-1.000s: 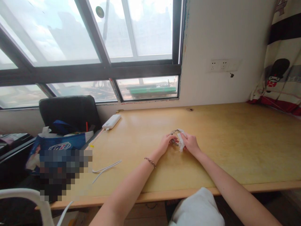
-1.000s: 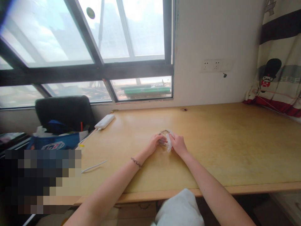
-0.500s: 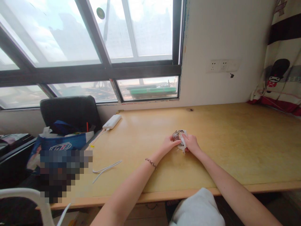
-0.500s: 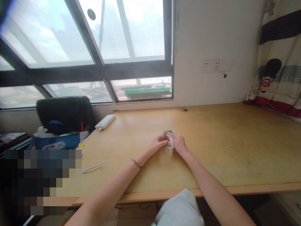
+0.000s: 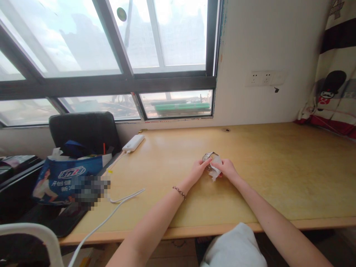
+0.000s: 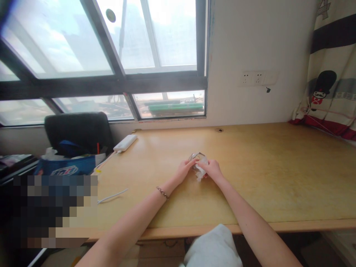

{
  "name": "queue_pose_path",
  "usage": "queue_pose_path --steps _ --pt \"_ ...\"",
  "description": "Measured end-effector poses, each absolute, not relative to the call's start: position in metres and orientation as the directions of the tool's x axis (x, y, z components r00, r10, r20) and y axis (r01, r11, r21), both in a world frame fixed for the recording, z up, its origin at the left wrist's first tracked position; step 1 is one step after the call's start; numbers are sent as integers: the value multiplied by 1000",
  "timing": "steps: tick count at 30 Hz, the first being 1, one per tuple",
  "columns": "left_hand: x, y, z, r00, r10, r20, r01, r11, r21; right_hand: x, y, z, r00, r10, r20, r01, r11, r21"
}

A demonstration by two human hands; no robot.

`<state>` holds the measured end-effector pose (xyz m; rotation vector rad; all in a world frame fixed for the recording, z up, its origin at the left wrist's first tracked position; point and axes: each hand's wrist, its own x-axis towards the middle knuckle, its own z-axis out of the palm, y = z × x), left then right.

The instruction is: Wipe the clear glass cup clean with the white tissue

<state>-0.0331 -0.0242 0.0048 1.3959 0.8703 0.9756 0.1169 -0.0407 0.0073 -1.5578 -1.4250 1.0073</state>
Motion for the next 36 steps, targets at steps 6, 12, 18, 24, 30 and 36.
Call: queue_pose_path --steps 6,12,18,24,30,36 --pt "-31 -26 2 358 934 11 21 -20 1000 115 -45 9 105 983 148 577 61 -814" --pt "-31 -26 7 328 945 -15 21 9 1000 117 -48 11 101 873 478 768 236 -595" --pt "-32 -20 -2 274 961 34 54 -50 997 116 -44 9 46 960 276 681 172 -712" --pt "-30 -16 -9 260 963 69 51 -85 995 113 -42 1 57 987 150 628 81 -774" --pt "-25 -27 -4 449 869 207 30 -246 969 114 -44 3 170 982 86 526 -17 -850" --pt "-28 -23 -2 408 895 179 43 -215 976 112 -44 5 123 992 -6 480 -65 -875"
